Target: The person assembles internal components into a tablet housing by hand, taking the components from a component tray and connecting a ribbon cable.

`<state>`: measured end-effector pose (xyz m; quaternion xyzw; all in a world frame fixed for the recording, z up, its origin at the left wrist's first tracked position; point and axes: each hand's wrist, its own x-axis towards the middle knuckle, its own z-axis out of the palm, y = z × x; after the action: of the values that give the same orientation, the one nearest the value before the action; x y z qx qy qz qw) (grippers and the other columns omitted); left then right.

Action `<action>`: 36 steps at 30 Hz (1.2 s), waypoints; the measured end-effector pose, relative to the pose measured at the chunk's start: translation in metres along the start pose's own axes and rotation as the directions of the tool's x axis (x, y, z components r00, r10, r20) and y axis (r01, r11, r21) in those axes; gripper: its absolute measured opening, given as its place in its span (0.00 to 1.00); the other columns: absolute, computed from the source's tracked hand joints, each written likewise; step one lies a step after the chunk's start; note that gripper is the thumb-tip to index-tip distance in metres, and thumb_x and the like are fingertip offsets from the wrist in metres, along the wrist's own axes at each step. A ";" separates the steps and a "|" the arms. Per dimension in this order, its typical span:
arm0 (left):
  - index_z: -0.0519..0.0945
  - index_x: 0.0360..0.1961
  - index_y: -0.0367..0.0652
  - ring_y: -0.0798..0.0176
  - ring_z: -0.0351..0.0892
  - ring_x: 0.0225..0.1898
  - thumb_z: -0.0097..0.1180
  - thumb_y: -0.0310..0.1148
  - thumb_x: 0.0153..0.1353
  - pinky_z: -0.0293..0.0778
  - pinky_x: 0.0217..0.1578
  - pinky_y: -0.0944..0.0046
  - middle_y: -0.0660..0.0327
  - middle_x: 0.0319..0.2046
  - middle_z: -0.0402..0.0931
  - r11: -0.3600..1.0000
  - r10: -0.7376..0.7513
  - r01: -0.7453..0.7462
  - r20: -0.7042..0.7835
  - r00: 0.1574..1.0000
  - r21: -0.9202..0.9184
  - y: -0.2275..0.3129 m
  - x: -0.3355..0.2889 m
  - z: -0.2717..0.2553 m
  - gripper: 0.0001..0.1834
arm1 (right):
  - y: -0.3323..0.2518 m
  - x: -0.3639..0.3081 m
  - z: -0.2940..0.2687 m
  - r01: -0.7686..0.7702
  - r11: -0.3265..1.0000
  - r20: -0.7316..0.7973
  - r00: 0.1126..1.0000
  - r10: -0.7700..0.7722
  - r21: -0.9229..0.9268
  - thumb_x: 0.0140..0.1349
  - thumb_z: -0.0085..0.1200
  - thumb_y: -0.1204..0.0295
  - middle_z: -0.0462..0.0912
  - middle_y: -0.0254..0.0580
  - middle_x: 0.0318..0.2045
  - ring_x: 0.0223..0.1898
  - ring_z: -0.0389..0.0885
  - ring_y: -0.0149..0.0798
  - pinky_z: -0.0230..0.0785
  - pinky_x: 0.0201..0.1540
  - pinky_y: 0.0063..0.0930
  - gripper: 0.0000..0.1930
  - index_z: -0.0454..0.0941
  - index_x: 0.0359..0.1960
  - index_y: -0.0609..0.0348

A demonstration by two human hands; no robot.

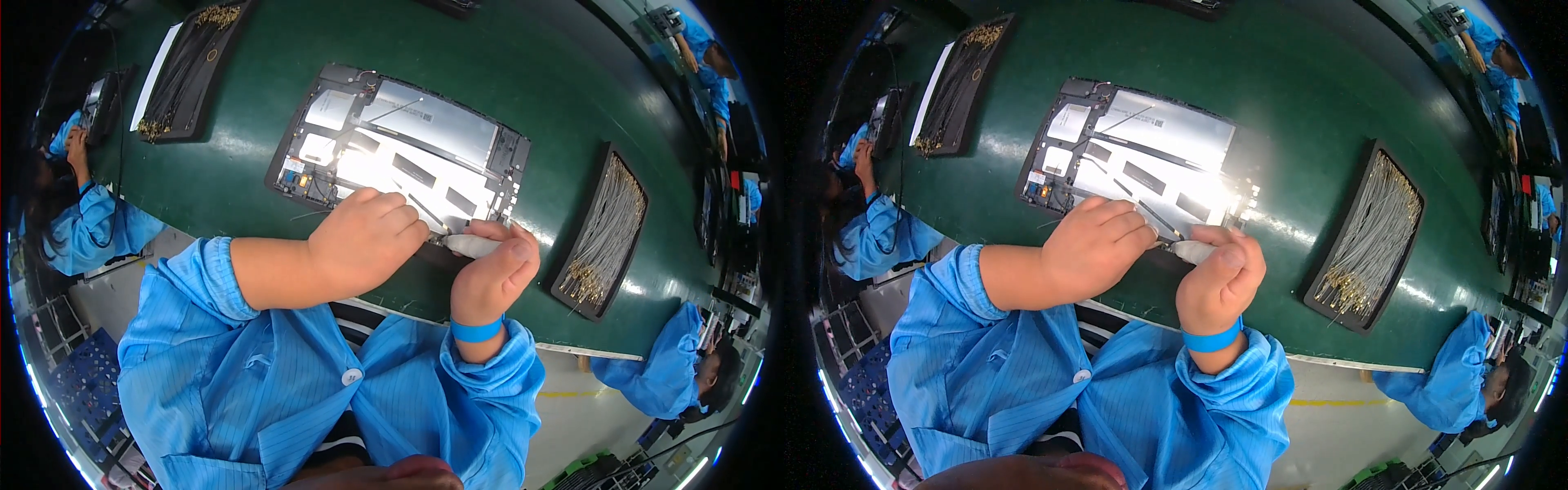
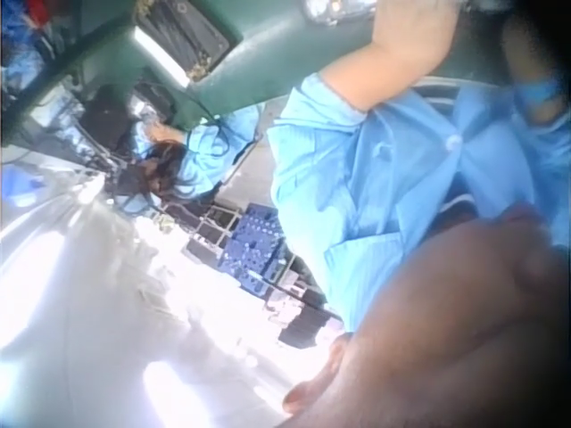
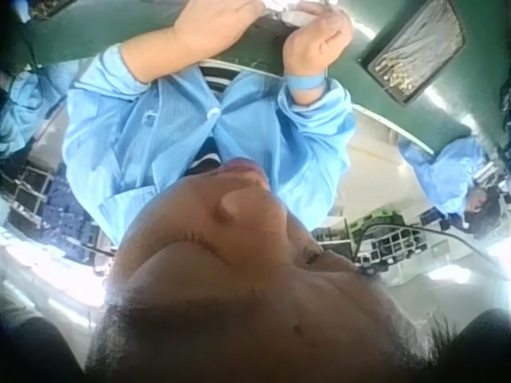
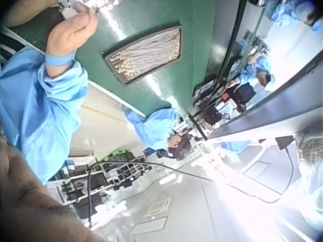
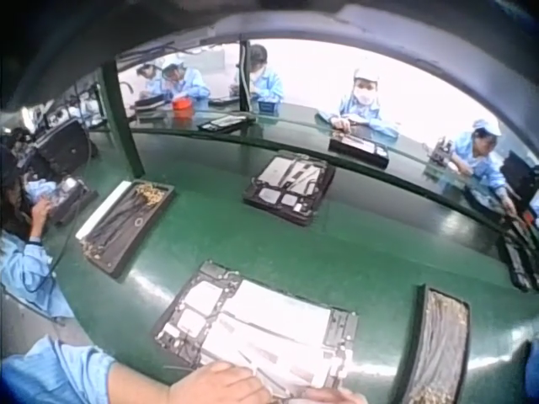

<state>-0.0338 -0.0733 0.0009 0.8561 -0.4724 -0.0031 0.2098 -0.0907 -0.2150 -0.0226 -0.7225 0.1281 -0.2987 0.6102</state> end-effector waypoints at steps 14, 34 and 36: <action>0.72 0.26 0.41 0.65 0.66 0.30 0.45 0.31 0.40 0.62 0.29 0.67 0.64 0.23 0.67 0.997 0.058 -0.057 -0.031 0.998 0.061 -0.005 0.001 -0.002 0.10 | -0.031 0.022 0.011 0.393 0.872 0.530 0.826 -0.194 -0.293 0.47 0.50 0.72 0.75 0.44 0.24 0.25 0.72 0.46 0.65 0.29 0.35 0.05 0.73 0.25 0.58; 0.70 0.42 0.34 0.69 0.68 0.31 0.46 0.40 0.54 0.65 0.35 0.71 0.64 0.32 0.71 -0.016 -0.799 0.383 0.242 0.550 -0.924 -0.113 0.014 -0.053 0.20 | -0.061 0.061 -0.036 -0.896 0.443 0.424 0.392 0.817 -0.025 0.56 0.42 0.59 0.73 0.37 0.19 0.13 0.69 0.28 0.60 0.11 0.16 0.16 0.67 0.36 0.60; 0.70 0.42 0.36 0.69 0.67 0.32 0.48 0.41 0.53 0.64 0.37 0.71 0.64 0.32 0.70 -0.046 -0.837 0.335 0.220 0.502 -0.941 -0.128 0.039 -0.045 0.20 | -0.059 0.091 -0.039 -0.862 0.500 0.323 0.499 0.804 0.088 0.55 0.41 0.58 0.74 0.37 0.19 0.13 0.70 0.29 0.60 0.09 0.17 0.16 0.65 0.36 0.58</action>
<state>0.1003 -0.0295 0.0034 0.6531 0.1223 -0.1752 0.7265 -0.0524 -0.2828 0.0623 -0.5205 0.3513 0.1120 0.7702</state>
